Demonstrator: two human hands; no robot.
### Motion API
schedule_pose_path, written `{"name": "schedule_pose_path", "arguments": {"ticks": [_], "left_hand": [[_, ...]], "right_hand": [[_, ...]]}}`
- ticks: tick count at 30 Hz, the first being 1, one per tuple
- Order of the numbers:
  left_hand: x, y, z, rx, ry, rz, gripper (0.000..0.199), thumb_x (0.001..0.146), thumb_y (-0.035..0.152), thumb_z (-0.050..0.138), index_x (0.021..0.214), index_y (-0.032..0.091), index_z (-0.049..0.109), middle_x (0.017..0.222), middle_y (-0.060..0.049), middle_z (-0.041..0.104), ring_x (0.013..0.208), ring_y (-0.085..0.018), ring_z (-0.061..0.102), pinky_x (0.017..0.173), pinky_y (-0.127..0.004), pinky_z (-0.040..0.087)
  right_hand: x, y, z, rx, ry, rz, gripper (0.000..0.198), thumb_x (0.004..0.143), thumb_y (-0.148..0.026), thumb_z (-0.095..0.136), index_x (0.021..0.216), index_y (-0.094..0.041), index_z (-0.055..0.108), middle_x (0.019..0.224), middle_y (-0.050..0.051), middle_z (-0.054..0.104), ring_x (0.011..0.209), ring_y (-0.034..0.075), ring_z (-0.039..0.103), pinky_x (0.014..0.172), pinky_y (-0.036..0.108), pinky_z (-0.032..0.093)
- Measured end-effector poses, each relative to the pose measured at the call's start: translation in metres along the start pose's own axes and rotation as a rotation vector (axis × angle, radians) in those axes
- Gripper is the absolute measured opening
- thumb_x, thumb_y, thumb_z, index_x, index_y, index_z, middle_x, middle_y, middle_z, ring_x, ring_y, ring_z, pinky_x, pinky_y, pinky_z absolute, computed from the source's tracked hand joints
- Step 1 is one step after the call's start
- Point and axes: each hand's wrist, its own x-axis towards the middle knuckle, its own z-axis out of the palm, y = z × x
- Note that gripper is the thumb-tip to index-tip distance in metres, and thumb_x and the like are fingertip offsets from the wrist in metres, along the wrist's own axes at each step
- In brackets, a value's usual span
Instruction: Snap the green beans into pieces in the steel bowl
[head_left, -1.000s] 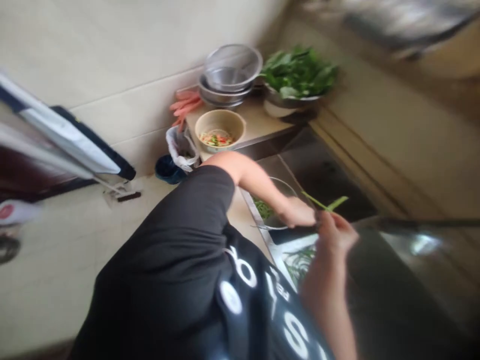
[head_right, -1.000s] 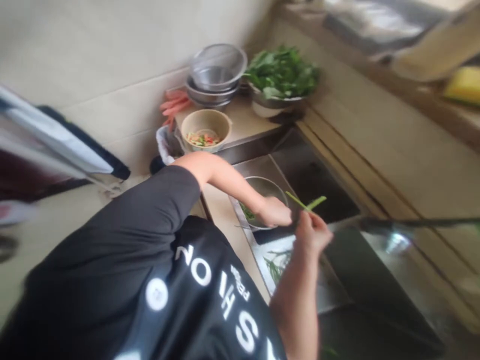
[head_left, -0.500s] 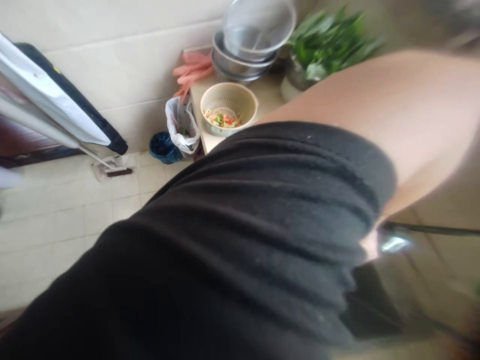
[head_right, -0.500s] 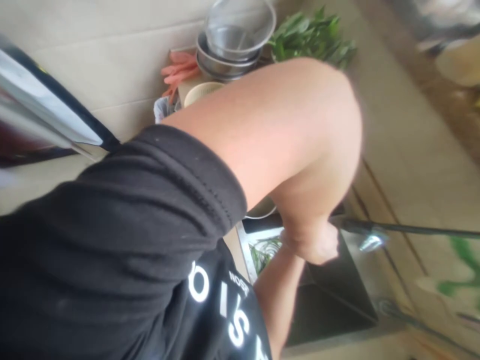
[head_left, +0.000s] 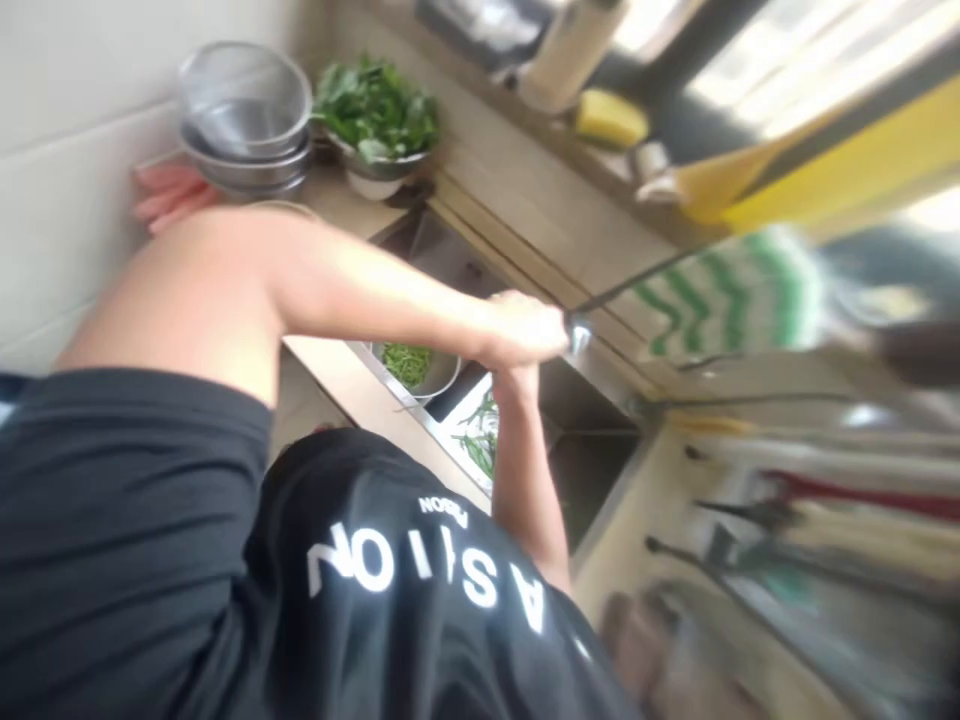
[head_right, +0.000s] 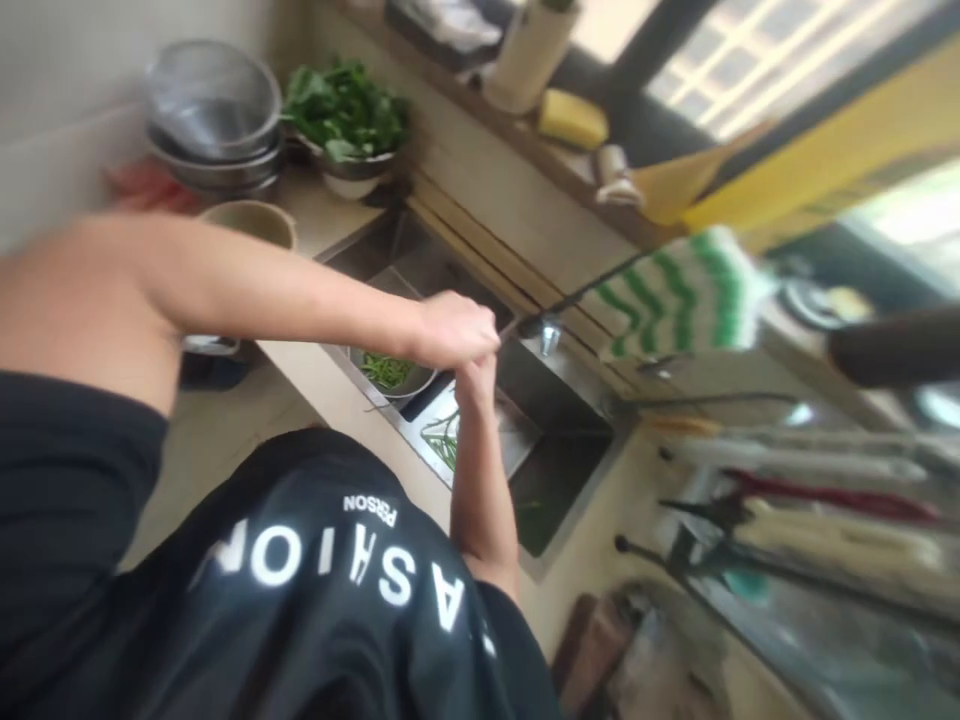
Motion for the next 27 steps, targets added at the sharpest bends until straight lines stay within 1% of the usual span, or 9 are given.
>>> {"name": "schedule_pose_path", "arguments": {"ticks": [2,3,5,7,10,13,18,23,27], "left_hand": [[-0.001,-0.021,-0.012,0.046,0.01,0.036,0.015,0.085,0.021,0.065,0.08,0.011,0.074,0.085,-0.013,0.071,0.084,-0.026,0.068,0.071,-0.037,0.051],[-0.005,-0.035,-0.015,0.058,0.08,0.034,0.019,0.089,0.023,0.06,0.085,0.014,0.076,0.091,-0.012,0.071,0.09,-0.026,0.067,0.075,-0.038,0.05],[-0.017,-0.061,-0.01,0.042,0.26,0.065,0.024,0.093,0.028,0.054,0.095,0.017,0.076,0.099,-0.011,0.071,0.102,-0.028,0.063,0.086,-0.043,0.047],[-0.029,-0.079,0.004,0.044,0.341,0.089,0.026,0.093,0.03,0.056,0.111,0.021,0.072,0.113,-0.011,0.069,0.113,-0.031,0.057,0.096,-0.051,0.04],[-0.041,-0.09,0.031,0.079,0.324,0.132,0.031,0.094,0.03,0.055,0.123,0.026,0.066,0.125,-0.012,0.065,0.122,-0.033,0.05,0.104,-0.059,0.03],[-0.041,-0.094,0.052,0.124,0.276,0.213,0.028,0.097,0.025,0.046,0.114,0.027,0.068,0.112,-0.01,0.068,0.117,-0.03,0.051,0.105,-0.064,0.025],[-0.036,-0.104,0.069,0.169,0.236,0.321,0.029,0.095,0.015,0.042,0.091,0.019,0.071,0.092,-0.01,0.065,0.104,-0.028,0.053,0.101,-0.066,0.028],[-0.034,-0.104,0.077,0.138,0.206,0.322,0.028,0.092,0.013,0.044,0.082,0.017,0.07,0.085,-0.011,0.064,0.099,-0.029,0.054,0.099,-0.067,0.029],[-0.033,-0.101,0.084,0.056,0.243,0.188,0.025,0.092,0.024,0.048,0.078,0.017,0.068,0.083,-0.01,0.064,0.1,-0.029,0.054,0.099,-0.063,0.03]], "right_hand": [[-0.02,0.011,-0.003,0.108,0.313,0.124,0.046,0.098,-0.037,0.038,0.087,-0.01,0.074,0.057,-0.004,0.056,0.051,0.008,0.043,0.049,0.018,0.041],[-0.027,0.014,-0.004,0.198,0.444,0.184,0.037,0.094,-0.035,0.047,0.088,-0.012,0.074,0.055,-0.005,0.056,0.049,0.008,0.042,0.048,0.019,0.039],[-0.033,0.015,-0.004,0.378,0.563,0.259,0.024,0.081,-0.032,0.063,0.092,-0.016,0.076,0.064,-0.003,0.064,0.053,0.007,0.046,0.052,0.019,0.039],[-0.033,0.011,-0.007,0.454,0.534,0.279,0.023,0.074,-0.031,0.069,0.09,-0.018,0.077,0.075,0.0,0.07,0.061,0.009,0.052,0.06,0.022,0.043],[-0.031,0.004,-0.012,0.42,0.431,0.263,0.023,0.072,-0.033,0.069,0.087,-0.018,0.078,0.082,0.002,0.072,0.071,0.012,0.058,0.07,0.026,0.046],[-0.031,0.002,-0.015,0.353,0.326,0.238,0.026,0.075,-0.036,0.067,0.088,-0.016,0.078,0.085,0.004,0.073,0.078,0.016,0.061,0.075,0.029,0.047],[-0.024,0.002,-0.012,0.125,0.206,0.2,0.031,0.079,-0.038,0.064,0.097,-0.016,0.078,0.098,0.007,0.076,0.09,0.02,0.065,0.083,0.03,0.047],[-0.011,-0.001,-0.004,-0.109,0.216,0.214,0.027,0.081,-0.029,0.057,0.084,-0.013,0.079,0.08,0.006,0.072,0.073,0.016,0.059,0.07,0.028,0.041],[0.0,0.0,0.01,-0.006,0.387,0.286,0.023,0.076,-0.028,0.056,0.07,-0.014,0.074,0.072,0.004,0.068,0.07,0.015,0.055,0.067,0.027,0.039]]}}
